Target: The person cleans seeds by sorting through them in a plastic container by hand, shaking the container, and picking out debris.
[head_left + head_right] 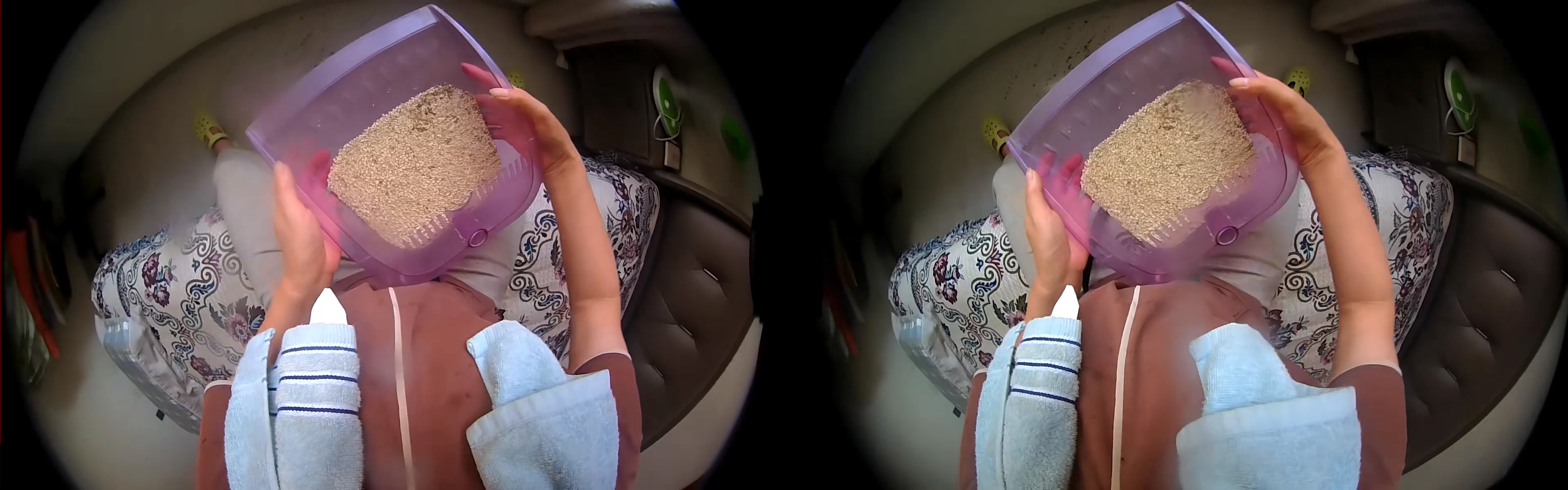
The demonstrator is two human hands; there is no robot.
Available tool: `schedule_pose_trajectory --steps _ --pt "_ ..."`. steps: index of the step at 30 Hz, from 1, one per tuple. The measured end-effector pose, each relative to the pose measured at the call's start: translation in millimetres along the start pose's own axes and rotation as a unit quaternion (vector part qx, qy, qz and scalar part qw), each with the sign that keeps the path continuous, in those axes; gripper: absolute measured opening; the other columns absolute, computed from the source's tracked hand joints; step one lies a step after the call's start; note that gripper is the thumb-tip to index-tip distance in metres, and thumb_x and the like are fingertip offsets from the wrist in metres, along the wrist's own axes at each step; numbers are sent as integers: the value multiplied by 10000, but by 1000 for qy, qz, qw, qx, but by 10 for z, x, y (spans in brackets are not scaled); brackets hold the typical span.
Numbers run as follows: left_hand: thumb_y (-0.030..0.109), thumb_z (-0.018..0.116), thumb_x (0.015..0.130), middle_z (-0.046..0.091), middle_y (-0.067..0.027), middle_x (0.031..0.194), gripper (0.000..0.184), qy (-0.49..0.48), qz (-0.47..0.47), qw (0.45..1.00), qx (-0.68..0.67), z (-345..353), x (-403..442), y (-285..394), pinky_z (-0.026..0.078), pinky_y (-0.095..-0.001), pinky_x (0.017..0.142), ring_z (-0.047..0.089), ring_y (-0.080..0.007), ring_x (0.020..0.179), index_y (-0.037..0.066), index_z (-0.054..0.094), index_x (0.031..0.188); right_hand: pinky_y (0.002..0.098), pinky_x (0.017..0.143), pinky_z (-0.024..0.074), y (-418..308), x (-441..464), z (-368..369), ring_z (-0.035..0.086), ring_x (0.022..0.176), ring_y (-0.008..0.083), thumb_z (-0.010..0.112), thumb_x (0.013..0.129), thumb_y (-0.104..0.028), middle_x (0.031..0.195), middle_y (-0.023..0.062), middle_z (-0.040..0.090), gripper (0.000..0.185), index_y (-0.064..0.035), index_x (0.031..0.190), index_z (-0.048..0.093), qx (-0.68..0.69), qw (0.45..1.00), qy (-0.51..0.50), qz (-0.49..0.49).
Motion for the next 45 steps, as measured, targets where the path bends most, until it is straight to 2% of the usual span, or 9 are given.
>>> schedule_pose_trajectory --steps 3,5,8,10,12,16,31,37,45 --pt "416 357 1018 547 -139 1204 495 -21 -30 999 12 -66 -191 31 404 -418 1002 510 -242 1144 34 424 1325 285 856 463 -175 -233 17 588 948 151 593 875 -264 1076 87 607 630 -40 1428 388 -26 1000 -3 0" --pt "296 456 1010 567 -93 1192 396 -41 126 985 112 -373 -112 447 417 -370 993 526 -190 1129 27 467 1301 267 842 459 -254 -370 15 586 939 140 586 876 -284 1068 75 606 623 -54 1424 403 -86 996 -18 -8" --pt "90 571 949 603 -51 1115 279 -46 363 864 345 -60 -330 1161 460 -281 913 578 -145 1025 9 556 1216 250 829 452 -207 -506 95 582 924 125 577 874 -310 1076 65 604 615 -71 1419 423 -134 991 -22 -9" --pt "-62 629 857 638 -55 1009 234 -237 343 775 475 447 -429 1067 489 -229 792 609 -128 914 -4 638 1083 247 831 448 -79 -524 148 580 927 117 576 871 -317 1104 64 600 616 -77 1419 428 -143 989 -34 7" --pt "-37 678 800 662 -66 925 173 -344 342 663 570 942 -588 782 498 -245 658 631 -133 776 29 690 959 247 842 446 39 -489 151 579 946 109 578 868 -317 1150 66 595 620 -80 1421 426 -142 988 -51 20" --pt "61 707 804 643 -42 871 132 -383 352 582 625 1115 -518 283 512 -276 629 626 -161 686 74 695 935 262 876 447 24 -528 310 574 1021 126 589 869 -338 1203 69 592 591 -83 1390 477 -136 989 -61 4" --pt "133 721 795 626 -48 857 92 -335 413 523 665 1179 -497 80 520 -320 663 647 -208 708 71 695 856 272 943 434 21 -480 426 543 1127 136 613 861 -367 1258 86 573 607 -57 1370 497 -170 982 -84 -4" --pt "119 691 847 665 -72 793 119 -333 334 621 626 1147 -478 153 517 -286 616 665 -155 689 36 652 923 274 944 431 -5 -537 443 543 1121 137 612 862 -367 1257 94 572 610 -55 1373 493 -184 979 -86 -2" --pt "113 628 907 644 -47 713 102 -365 335 610 618 1136 -555 158 493 -243 553 618 -106 592 19 614 943 268 965 417 50 -512 441 533 1141 148 627 853 -357 1266 106 564 621 -40 1370 490 -166 981 -99 -8"
Point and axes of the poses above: each hand's wrist, its own x-axis towards the middle knuckle, its own z-axis out of the palm, y = z × x, the point moved 8 cm from there along x, towards the middle knuckle
